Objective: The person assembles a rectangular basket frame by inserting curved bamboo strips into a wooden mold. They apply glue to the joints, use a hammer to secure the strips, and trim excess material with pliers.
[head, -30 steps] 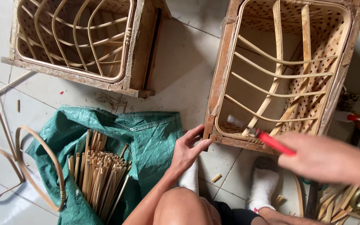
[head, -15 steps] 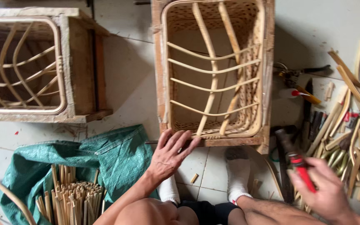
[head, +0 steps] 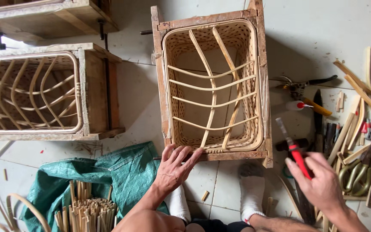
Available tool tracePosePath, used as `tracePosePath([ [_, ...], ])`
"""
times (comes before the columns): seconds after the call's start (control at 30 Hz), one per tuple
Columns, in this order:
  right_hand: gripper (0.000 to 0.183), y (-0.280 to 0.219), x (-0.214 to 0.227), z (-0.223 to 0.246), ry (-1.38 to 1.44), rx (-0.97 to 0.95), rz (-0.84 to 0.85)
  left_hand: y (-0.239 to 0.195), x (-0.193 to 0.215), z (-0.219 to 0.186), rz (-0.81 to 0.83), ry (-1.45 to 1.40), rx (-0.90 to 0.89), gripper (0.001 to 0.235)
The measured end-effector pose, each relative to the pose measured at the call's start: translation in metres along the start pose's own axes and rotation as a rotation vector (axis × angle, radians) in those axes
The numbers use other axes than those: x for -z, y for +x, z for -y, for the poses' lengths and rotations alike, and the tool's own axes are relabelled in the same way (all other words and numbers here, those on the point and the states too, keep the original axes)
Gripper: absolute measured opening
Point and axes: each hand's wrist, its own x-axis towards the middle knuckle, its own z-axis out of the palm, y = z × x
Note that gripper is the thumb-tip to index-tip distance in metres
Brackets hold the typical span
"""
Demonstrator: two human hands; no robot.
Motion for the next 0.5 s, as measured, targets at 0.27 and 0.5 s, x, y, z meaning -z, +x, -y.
tracePosePath([
  [0.27, 0.056, 0.049, -0.085, -0.079, -0.169, -0.404, 0.162, 0.003, -0.003, 0.000, -0.060, -0.028, 0.017, 0.061],
  [0.5, 0.053, 0.046, -0.111, -0.064, -0.066, -0.020, -0.135, -0.003, -0.005, 0.004, 0.055, 0.034, -0.013, 0.077],
])
